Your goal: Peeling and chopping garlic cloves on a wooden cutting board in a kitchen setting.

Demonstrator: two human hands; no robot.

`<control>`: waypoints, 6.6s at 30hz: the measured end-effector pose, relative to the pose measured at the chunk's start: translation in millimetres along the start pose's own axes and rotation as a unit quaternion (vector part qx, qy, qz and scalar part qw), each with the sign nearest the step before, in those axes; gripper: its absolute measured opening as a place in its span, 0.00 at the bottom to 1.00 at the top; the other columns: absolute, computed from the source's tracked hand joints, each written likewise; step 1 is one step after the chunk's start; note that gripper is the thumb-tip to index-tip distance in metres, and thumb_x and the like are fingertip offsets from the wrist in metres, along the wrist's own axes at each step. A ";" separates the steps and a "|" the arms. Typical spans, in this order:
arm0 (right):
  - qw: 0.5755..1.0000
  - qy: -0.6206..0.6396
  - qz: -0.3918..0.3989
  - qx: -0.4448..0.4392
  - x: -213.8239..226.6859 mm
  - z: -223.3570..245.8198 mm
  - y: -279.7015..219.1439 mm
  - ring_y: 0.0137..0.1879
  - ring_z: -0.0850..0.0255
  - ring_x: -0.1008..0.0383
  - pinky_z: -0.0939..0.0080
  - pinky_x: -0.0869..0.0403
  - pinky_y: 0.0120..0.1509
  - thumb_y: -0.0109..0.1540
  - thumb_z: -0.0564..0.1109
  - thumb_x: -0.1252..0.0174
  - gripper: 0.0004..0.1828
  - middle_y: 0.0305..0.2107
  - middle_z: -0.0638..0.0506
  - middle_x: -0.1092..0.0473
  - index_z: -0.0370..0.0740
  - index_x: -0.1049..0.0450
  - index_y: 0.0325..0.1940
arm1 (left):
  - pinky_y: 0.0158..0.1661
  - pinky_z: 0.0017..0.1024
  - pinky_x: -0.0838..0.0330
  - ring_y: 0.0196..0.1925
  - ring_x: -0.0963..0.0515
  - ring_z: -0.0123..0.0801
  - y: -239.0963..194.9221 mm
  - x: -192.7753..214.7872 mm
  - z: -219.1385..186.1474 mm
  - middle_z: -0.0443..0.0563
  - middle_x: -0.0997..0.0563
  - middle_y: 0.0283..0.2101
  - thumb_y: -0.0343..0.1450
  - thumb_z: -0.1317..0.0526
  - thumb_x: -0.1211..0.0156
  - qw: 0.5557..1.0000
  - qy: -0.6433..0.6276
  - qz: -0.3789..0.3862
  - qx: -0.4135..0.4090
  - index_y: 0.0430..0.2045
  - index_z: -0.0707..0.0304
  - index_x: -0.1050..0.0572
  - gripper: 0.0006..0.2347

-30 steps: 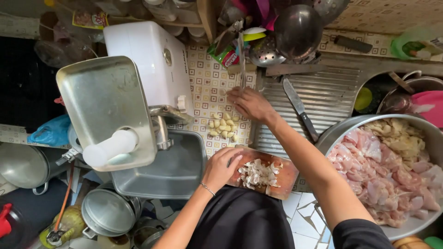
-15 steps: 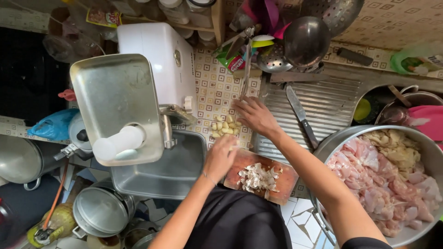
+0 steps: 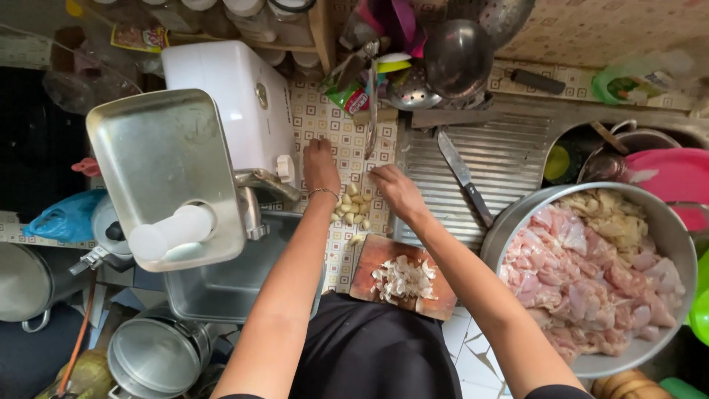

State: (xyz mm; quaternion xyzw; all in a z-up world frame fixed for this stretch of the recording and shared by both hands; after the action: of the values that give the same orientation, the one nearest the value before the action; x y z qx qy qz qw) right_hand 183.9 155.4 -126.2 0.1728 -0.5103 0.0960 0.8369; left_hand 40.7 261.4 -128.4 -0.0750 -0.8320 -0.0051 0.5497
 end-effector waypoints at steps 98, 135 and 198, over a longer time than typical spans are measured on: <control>0.827 0.062 -0.003 -0.559 147.3 117.2 -280.1 0.38 0.60 0.23 0.59 0.23 0.45 0.70 0.53 0.53 0.12 0.27 0.56 0.29 0.50 0.27 0.39 | 0.52 0.37 0.26 0.54 0.27 0.43 -45.6 -84.5 -96.1 0.53 0.25 0.45 0.76 0.72 0.51 0.958 -0.155 0.121 -0.207 0.41 0.69 0.24 0.07; 0.886 0.024 -0.029 -0.462 138.6 113.3 -248.3 0.44 0.42 0.25 0.47 0.22 0.42 0.56 0.45 0.35 0.28 0.39 0.49 0.36 0.54 0.37 0.58 | 0.37 0.30 0.19 0.39 0.17 0.39 -250.4 53.7 -103.9 0.47 0.21 0.44 0.73 0.68 0.41 0.941 -0.274 0.025 -0.196 0.48 0.52 0.21 0.12; 0.243 0.451 -0.465 -0.722 386.0 29.4 -1017.2 0.64 0.55 0.33 0.48 0.33 0.62 0.63 0.51 0.51 0.43 0.67 0.46 0.37 0.42 0.59 0.79 | 0.43 0.37 0.27 0.44 0.20 0.42 -653.8 -195.6 -738.7 0.56 0.21 0.44 0.74 0.54 0.51 0.767 -0.236 0.468 -0.369 0.62 0.65 0.32 0.22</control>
State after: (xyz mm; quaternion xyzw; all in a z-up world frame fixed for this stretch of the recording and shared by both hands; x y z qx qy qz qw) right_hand 680.4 -799.8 34.1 -0.3688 0.2645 -0.6564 0.6026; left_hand 705.8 -475.4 33.2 -0.6514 -0.7311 -0.0361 0.1997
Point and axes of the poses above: each hand's wrist, its own y-axis towards the middle knuckle, its own x-axis out of the back of the hand, z = x × y, the point moved 10 cm from there along y, towards the middle knuckle
